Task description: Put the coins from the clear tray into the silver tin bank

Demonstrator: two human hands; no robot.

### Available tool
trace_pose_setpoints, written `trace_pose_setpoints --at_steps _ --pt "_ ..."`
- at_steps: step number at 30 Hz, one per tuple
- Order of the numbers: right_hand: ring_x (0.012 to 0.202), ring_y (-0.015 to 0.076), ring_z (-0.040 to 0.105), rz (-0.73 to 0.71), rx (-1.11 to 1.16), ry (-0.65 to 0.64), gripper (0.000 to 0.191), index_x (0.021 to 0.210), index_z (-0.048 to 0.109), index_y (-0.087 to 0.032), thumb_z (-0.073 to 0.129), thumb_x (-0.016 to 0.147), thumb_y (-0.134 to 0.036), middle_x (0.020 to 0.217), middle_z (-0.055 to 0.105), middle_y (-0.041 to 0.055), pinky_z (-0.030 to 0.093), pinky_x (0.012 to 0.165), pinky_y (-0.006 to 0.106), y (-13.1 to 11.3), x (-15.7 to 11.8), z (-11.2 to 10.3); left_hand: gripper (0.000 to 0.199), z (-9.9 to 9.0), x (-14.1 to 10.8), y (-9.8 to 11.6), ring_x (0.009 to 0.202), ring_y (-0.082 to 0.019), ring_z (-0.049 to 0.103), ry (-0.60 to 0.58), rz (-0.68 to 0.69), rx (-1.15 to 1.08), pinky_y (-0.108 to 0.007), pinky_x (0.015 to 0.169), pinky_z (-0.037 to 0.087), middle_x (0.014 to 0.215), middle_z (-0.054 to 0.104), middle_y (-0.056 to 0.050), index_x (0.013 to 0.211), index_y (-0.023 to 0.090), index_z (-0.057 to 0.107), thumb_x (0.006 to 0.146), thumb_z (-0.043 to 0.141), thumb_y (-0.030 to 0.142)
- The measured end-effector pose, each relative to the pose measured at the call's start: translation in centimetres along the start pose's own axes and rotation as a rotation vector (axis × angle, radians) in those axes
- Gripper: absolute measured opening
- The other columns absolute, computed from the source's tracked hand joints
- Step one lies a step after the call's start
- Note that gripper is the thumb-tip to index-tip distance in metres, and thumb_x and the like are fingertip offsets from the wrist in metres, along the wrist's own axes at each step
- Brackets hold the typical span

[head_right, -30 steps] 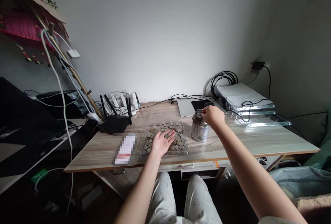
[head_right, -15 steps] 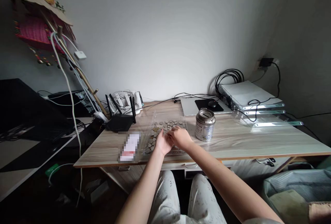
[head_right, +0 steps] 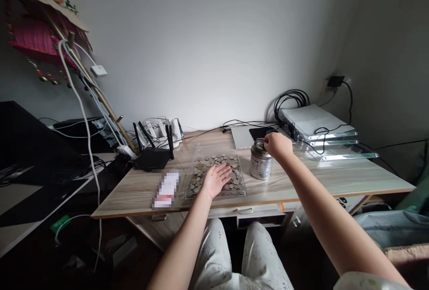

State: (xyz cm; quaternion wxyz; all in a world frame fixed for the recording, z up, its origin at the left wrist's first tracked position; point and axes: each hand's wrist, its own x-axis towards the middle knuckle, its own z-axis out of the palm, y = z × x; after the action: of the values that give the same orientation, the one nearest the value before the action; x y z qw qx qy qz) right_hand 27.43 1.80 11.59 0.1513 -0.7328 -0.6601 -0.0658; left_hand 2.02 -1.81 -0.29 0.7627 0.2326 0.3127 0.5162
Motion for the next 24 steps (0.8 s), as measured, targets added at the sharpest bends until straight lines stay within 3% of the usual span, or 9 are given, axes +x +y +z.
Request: trace_pose_setpoints --at_steps 3,6,8,11,13,18,21,24 --pt "0.075 0.0188 0.058 -0.007 -0.007 -0.034 0.022 0.081 0.07 -0.024 0.053 0.07 -0.03 0.082 0.066 0.006 0.038 0.058 0.026 -0.2 -0.2 0.2 0.029 0.1 -0.1 0.0 0.094 -0.021 0.058 0.118 0.13 0.312 -0.032 0.08 0.043 0.104 0.061 -0.013 0.095 0.014 0.061 0.08 0.047 0.034" --pt "0.083 0.0195 0.058 -0.084 0.039 0.13 0.028 0.095 0.067 -0.023 0.048 0.076 -0.032 0.093 0.066 0.0072 0.04 0.063 0.026 -2.1 -0.9 1.0 0.023 -0.5 0.2 1.4 0.096 -0.021 0.056 0.176 0.331 0.874 -0.031 0.084 0.04 0.102 0.063 -0.01 0.092 0.018 0.063 0.077 0.052 0.03" --pt "0.084 0.0173 0.058 -0.214 0.125 0.142 0.032 0.101 0.064 -0.023 0.041 0.082 -0.032 0.098 0.065 0.0068 0.04 0.065 0.024 -4.3 -1.5 2.5 0.027 -1.2 0.8 3.1 0.102 -0.022 0.053 0.217 0.375 1.222 -0.031 0.088 0.037 0.107 0.061 -0.011 0.095 0.017 0.063 0.078 0.051 0.034" --pt "0.077 0.015 0.059 -0.424 0.202 -0.243 0.032 0.1 0.064 -0.02 0.041 0.083 -0.032 0.094 0.066 0.0074 0.041 0.064 0.021 -8.5 -1.8 6.0 0.04 -2.3 2.4 5.4 0.115 -0.026 0.044 0.256 0.233 1.743 -0.032 0.093 0.032 0.121 0.053 -0.014 0.105 0.016 0.058 0.073 0.057 0.039" --pt "0.081 0.0183 0.06 -0.482 0.182 -0.436 0.032 0.1 0.064 -0.016 0.048 0.08 -0.034 0.095 0.066 0.0101 0.042 0.067 0.023 -10.9 -1.6 8.4 0.048 -2.7 3.5 6.3 0.118 -0.03 0.041 0.229 0.121 1.943 -0.034 0.092 0.033 0.125 0.049 -0.015 0.107 0.017 0.056 0.067 0.061 0.043" --pt "0.079 0.0207 0.06 -0.545 0.179 -0.606 0.034 0.093 0.066 -0.016 0.06 0.069 -0.039 0.089 0.067 0.0089 0.043 0.065 0.025 -13.6 -0.7 12.1 0.042 -2.7 4.7 6.9 0.103 -0.027 0.052 0.166 0.017 1.987 -0.03 0.08 0.04 0.119 0.051 -0.016 0.098 0.016 0.059 0.061 0.065 0.035" --pt "0.074 0.0182 0.06 -0.569 0.198 -0.679 0.048 0.102 0.062 -0.018 0.067 0.06 -0.042 0.089 0.067 0.0057 0.043 0.06 0.022 -13.5 -0.7 12.9 0.03 -2.8 4.8 6.9 0.087 -0.022 0.058 0.09 -0.047 1.947 -0.026 0.071 0.042 0.112 0.055 -0.012 0.085 0.017 0.063 0.057 0.065 0.024" --pt "0.075 0.0176 0.06 -0.565 0.25 -0.695 0.057 0.107 0.058 -0.017 0.07 0.055 -0.037 0.096 0.065 0.0065 0.042 0.057 0.021 -13.6 -1.1 13.0 0.019 -2.7 4.7 6.6 0.077 -0.019 0.058 0.052 -0.061 1.91 -0.025 0.066 0.042 0.091 0.063 -0.009 0.073 0.016 0.063 0.055 0.064 0.016"
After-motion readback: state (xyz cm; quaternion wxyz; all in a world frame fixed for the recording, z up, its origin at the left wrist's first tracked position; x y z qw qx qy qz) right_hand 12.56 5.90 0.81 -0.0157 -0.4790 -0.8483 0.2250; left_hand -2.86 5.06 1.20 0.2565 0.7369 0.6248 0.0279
